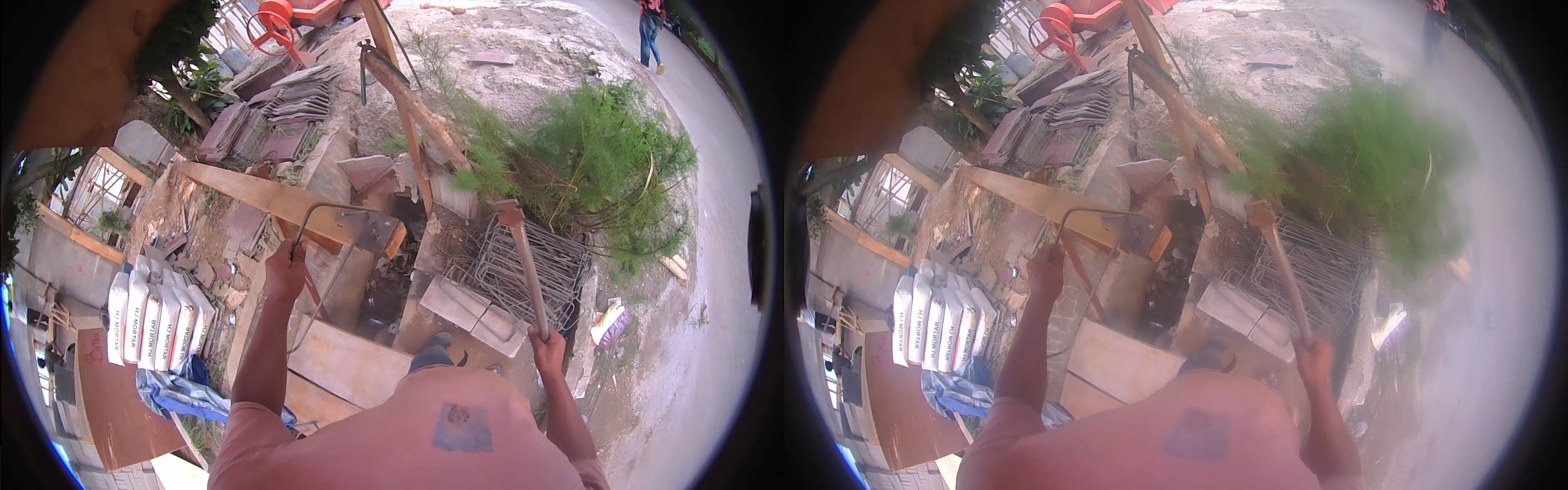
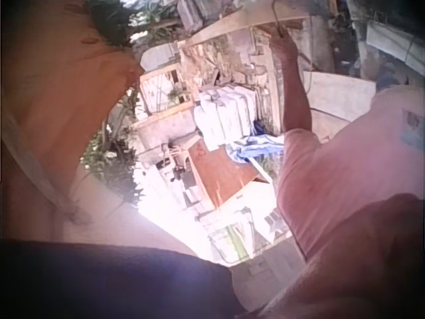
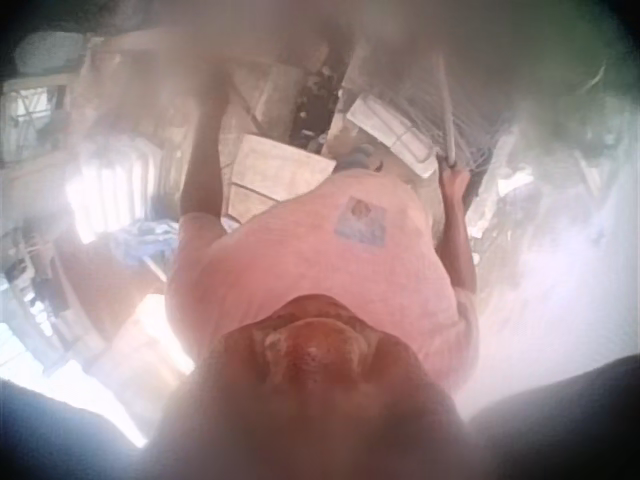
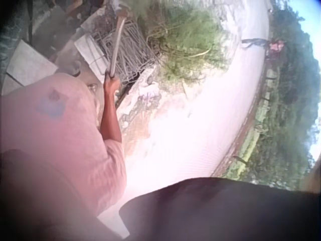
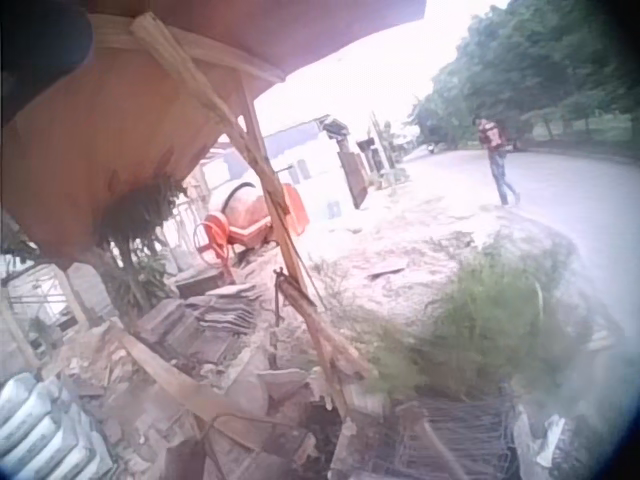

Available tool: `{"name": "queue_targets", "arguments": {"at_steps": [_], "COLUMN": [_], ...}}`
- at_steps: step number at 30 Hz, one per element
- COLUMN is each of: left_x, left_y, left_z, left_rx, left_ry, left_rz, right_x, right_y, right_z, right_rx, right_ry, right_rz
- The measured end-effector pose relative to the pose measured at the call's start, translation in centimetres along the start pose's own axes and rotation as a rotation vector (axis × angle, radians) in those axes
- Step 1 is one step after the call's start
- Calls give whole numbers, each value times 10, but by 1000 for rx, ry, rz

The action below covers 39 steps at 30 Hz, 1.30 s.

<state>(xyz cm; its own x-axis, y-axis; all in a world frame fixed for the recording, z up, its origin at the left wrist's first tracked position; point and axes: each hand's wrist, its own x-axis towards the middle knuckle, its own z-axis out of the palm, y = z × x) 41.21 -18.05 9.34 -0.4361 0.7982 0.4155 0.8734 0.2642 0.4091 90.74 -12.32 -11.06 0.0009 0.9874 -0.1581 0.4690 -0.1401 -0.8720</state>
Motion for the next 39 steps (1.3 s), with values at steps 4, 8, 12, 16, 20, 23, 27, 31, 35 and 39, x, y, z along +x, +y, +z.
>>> {"name": "queue_targets", "arguments": {"at_steps": [4, 8, 12, 16, 20, 23, 27, 31, 35, 39], "left_x": [-19, -52, -83, -90, -94, -84, -79, -77, -75, -78], "left_y": [45, 99, 111, 133, 126, 146, 144, 144, 153, 157], "left_z": [-34, -31, 2, 21, 32, 39, 53, 63, 71, 87], "left_rx": [-185, -297, -275, -210, -229, -266, -297, -327, -355, -332], "left_ry": [-62, -187, -180, -286, -390, -490, -556, -587, -568, -567], "left_rz": [-240, -362, -158, 2, 160, 221, 373, 465, 565, 496], "right_x": [15, 37, 47, 57, 52, 47, 37, 18, 8, -5], "right_y": [-59, -99, -151, -156, -153, -138, -117, -100, -94, -73], "right_z": [-12, -15, -24, -13, -6, -18, -37, -43, -52, -17], "right_rx": [45, 55, -12, 80, 92, 3, 3, 97, -75, -152], "right_ry": [-140, -196, -283, -262, -380, -564, -610, -641, -594, -126], "right_rz": [-61, -306, -620, -794, -756, -519, -563, -513, -505, -604]}}
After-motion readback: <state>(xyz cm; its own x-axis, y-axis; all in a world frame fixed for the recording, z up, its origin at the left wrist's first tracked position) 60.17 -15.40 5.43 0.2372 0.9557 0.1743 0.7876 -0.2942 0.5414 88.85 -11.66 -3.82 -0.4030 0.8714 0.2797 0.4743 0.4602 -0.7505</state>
